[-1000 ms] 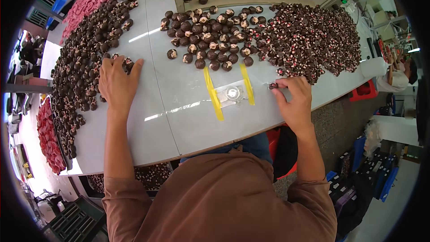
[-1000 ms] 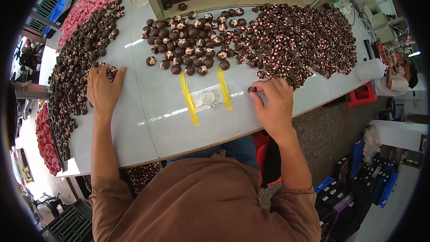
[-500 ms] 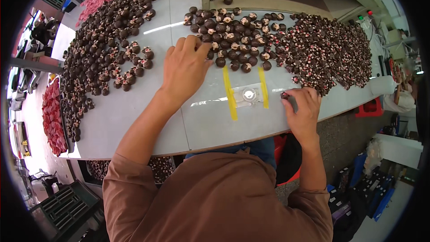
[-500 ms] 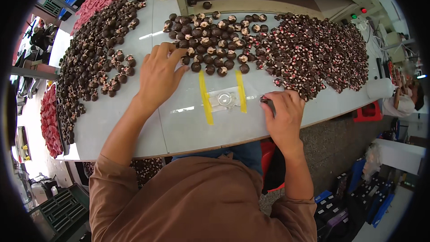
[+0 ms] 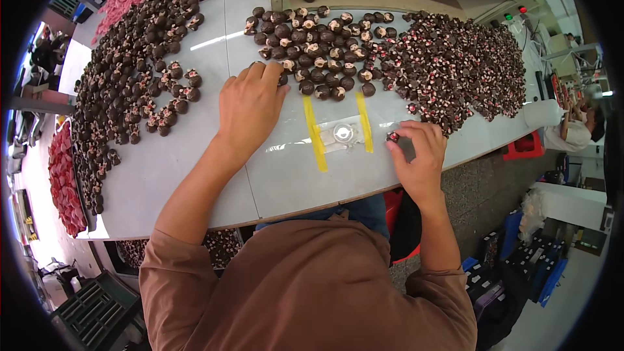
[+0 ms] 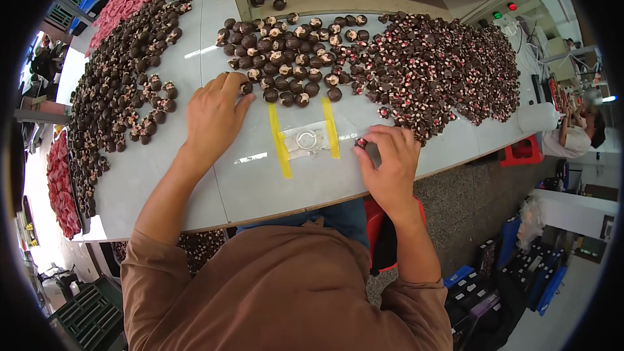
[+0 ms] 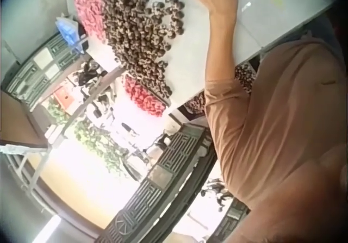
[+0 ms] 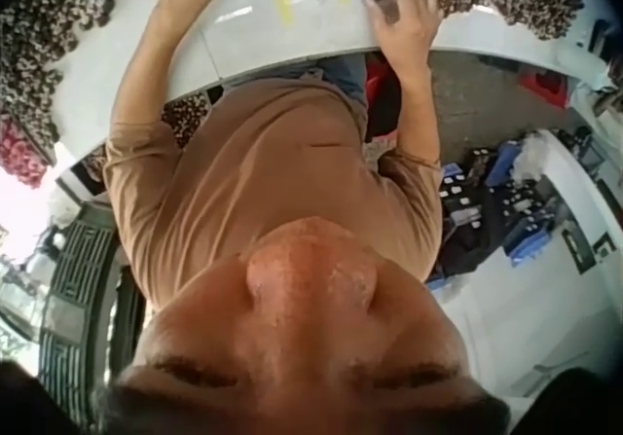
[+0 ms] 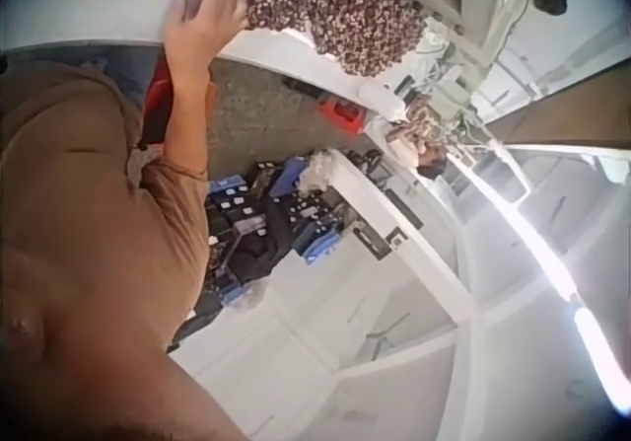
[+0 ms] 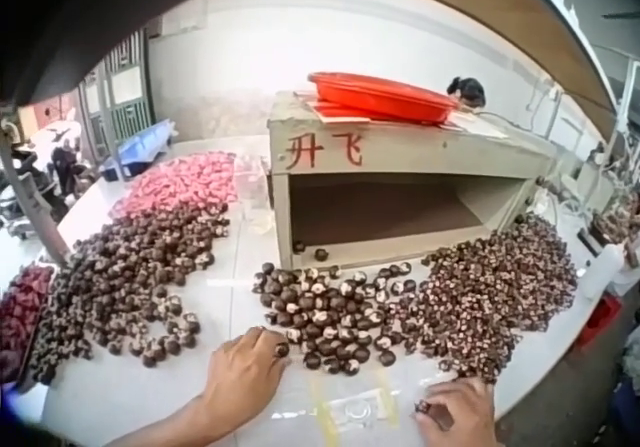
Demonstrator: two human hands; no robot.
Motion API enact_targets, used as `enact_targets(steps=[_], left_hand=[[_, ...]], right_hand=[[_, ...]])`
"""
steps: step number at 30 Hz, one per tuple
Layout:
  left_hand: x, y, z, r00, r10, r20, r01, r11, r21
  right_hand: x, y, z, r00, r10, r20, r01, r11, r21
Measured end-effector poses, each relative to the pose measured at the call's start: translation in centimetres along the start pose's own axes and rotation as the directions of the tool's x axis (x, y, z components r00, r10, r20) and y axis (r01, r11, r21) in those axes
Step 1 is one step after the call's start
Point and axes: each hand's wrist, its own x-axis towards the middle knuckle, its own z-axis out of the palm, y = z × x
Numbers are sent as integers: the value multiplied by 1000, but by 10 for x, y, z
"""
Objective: Assembling small brown metallic components using a jig on a workbench.
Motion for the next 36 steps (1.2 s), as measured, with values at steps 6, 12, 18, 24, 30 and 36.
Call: enact_targets(steps=[6, 12, 18, 24, 30, 36], left_hand=[[-13, 5, -30, 929, -148, 339, 344, 685, -643], [-31, 10, -24, 760, -14, 650, 646, 120, -753], [-33, 32, -38, 669, 31, 743, 737, 103, -668], [-43, 46, -31, 724, 155, 672, 633, 239, -736], [-51, 40, -31, 874, 177, 453, 320, 491, -810], [-52, 34, -25, 889, 219, 401, 273, 450, -850]], right_hand=[[-5, -4, 5, 988, 150, 30, -152, 949, 277], [-3, 2, 13, 988, 153, 8, -147, 934, 326], [13, -24, -2, 999, 36, 24, -41, 967, 253], [23, -84, 4, 975, -188, 121, 152, 954, 259], [21, -97, 13, 932, -269, 241, 240, 960, 143], [19, -88, 5, 954, -60, 295, -112, 838, 534]])
